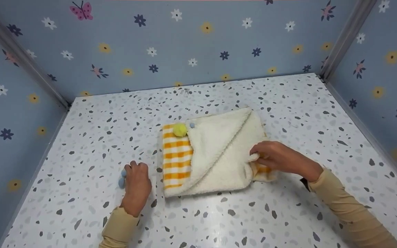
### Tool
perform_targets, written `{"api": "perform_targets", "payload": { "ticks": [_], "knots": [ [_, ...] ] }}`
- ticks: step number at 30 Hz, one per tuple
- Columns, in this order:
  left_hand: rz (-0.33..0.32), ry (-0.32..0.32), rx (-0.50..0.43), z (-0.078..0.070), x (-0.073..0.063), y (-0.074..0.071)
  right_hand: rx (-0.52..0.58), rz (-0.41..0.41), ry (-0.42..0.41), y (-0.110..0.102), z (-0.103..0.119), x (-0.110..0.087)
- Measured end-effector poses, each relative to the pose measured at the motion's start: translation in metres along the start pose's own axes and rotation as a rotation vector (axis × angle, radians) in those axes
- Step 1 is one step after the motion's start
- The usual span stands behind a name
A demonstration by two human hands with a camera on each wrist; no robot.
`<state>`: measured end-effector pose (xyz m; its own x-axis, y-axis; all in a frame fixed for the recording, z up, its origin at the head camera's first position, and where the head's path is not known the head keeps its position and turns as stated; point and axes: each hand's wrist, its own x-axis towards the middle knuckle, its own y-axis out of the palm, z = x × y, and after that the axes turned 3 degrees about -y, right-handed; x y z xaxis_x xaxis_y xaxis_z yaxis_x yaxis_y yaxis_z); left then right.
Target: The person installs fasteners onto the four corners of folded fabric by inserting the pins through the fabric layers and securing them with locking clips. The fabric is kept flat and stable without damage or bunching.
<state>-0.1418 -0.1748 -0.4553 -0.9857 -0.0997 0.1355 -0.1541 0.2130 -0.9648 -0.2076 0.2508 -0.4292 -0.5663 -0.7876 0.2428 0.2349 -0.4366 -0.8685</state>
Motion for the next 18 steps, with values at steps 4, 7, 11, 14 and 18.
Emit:
{"api": "perform_targets", "payload": {
  "ticks": [4, 7, 11, 14, 18],
  "knots": [
    [-0.123, 0.035, -0.008, 0.000, 0.000, 0.003, 0.029, 0.008, 0.020, 0.000, 0.000, 0.000],
    [-0.176, 0.020, -0.011, -0.002, 0.003, 0.003, 0.040, 0.004, 0.023, 0.001, 0.000, 0.000],
    [-0.179, -0.018, -0.083, -0.006, 0.007, -0.001, 0.028, 0.000, 0.008, 0.002, -0.001, 0.000],
    [-0.198, -0.005, -0.159, -0.010, 0.010, -0.004, 0.030, -0.008, -0.006, 0.002, -0.002, 0.000],
    [-0.241, 0.067, -0.197, -0.016, 0.014, -0.006, 0.032, -0.021, -0.027, 0.003, -0.002, -0.001]
  ]
}}
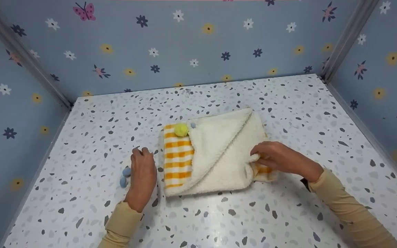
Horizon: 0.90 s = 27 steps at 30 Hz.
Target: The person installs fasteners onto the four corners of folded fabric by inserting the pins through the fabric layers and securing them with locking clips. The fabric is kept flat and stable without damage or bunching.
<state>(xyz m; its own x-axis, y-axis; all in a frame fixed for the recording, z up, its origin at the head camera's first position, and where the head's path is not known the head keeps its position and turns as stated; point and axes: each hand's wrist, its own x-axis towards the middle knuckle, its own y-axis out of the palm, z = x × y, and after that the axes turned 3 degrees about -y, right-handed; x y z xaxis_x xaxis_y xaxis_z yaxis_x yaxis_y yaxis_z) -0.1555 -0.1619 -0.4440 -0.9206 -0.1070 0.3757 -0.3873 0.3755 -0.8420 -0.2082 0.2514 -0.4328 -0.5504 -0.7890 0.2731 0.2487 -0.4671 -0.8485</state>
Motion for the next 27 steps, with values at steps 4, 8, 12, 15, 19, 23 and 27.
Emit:
{"api": "perform_targets", "payload": {
  "ticks": [4, 8, 12, 15, 19, 23, 27],
  "knots": [
    [-0.007, 0.047, 0.013, -0.006, 0.004, 0.001, 0.005, 0.005, 0.005, 0.001, 0.001, 0.000],
    [0.002, 0.055, -0.004, -0.012, 0.005, 0.002, 0.004, 0.013, 0.011, 0.000, 0.002, 0.001],
    [-0.012, 0.075, -0.041, -0.016, 0.005, 0.003, -0.014, 0.008, -0.004, -0.001, 0.002, 0.001],
    [-0.017, 0.085, -0.051, -0.020, 0.005, 0.004, -0.013, 0.012, -0.002, -0.001, 0.003, 0.001],
    [-0.008, 0.090, -0.045, -0.027, 0.007, 0.006, -0.005, 0.016, 0.007, -0.002, 0.004, 0.000],
    [0.002, 0.093, -0.049, -0.033, 0.009, 0.007, -0.008, 0.020, 0.009, -0.003, 0.004, 0.000],
    [-0.006, 0.113, -0.062, -0.041, 0.010, 0.008, -0.004, 0.020, 0.009, -0.003, 0.004, 0.000]
  ]
}}
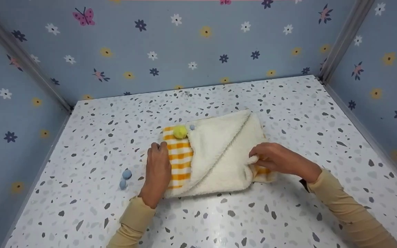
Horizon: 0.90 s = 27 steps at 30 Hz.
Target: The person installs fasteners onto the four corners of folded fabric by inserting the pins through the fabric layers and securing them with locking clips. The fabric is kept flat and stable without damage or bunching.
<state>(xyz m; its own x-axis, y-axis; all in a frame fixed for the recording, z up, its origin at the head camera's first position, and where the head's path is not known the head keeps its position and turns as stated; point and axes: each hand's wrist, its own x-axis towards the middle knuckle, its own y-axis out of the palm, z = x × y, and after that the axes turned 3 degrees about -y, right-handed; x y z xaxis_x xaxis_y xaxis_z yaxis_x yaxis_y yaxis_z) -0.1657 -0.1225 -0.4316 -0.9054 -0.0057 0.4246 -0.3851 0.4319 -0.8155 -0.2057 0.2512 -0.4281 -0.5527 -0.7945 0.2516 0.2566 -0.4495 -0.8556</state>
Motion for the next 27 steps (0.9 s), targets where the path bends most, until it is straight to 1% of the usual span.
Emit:
{"api": "perform_targets", "payload": {
  "ticks": [4, 7, 11, 14, 18, 22, 27],
  "knots": [
    [-0.015, 0.030, 0.010, -0.008, 0.001, 0.003, 0.007, -0.004, -0.005, 0.002, -0.001, -0.001],
    [-0.017, 0.038, 0.026, -0.016, 0.002, 0.006, 0.006, -0.011, -0.016, 0.003, -0.001, -0.001],
    [-0.031, 0.061, 0.011, -0.026, 0.004, 0.011, 0.000, -0.022, -0.027, 0.003, -0.001, -0.001],
    [-0.046, 0.092, -0.019, -0.033, 0.006, 0.015, -0.008, -0.025, -0.032, 0.002, -0.001, 0.000],
    [-0.038, 0.114, -0.063, -0.043, 0.008, 0.018, -0.003, -0.010, -0.018, 0.001, 0.001, 0.001],
    [-0.031, 0.138, -0.109, -0.050, 0.008, 0.021, 0.004, 0.005, -0.001, 0.001, 0.001, 0.001],
    [-0.003, 0.172, -0.127, -0.057, 0.007, 0.026, 0.005, -0.002, -0.009, 0.001, 0.001, 0.001]
  ]
}}
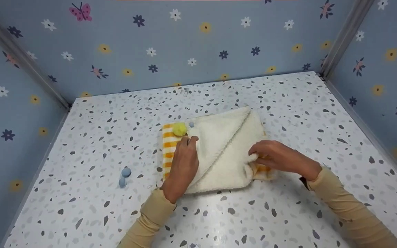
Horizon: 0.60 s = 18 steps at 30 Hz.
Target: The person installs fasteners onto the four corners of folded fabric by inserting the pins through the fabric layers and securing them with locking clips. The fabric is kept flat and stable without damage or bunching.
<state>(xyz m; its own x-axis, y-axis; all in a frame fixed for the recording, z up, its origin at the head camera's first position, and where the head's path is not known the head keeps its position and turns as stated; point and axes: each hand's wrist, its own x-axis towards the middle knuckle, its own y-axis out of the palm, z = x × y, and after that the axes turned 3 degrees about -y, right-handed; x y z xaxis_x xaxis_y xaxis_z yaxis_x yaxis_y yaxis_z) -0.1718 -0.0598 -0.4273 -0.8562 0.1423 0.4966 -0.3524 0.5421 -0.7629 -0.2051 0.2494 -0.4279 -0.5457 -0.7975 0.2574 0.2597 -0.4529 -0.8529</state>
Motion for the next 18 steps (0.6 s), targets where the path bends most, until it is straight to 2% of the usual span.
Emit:
{"api": "perform_targets", "payload": {
  "ticks": [9, 18],
  "knots": [
    [0.057, 0.001, -0.020, -0.014, 0.001, 0.004, 0.020, 0.000, 0.006, -0.001, 0.000, -0.001],
    [0.140, 0.023, -0.020, -0.026, 0.003, 0.013, 0.025, 0.005, 0.004, -0.001, -0.002, -0.001]
  ]
}}
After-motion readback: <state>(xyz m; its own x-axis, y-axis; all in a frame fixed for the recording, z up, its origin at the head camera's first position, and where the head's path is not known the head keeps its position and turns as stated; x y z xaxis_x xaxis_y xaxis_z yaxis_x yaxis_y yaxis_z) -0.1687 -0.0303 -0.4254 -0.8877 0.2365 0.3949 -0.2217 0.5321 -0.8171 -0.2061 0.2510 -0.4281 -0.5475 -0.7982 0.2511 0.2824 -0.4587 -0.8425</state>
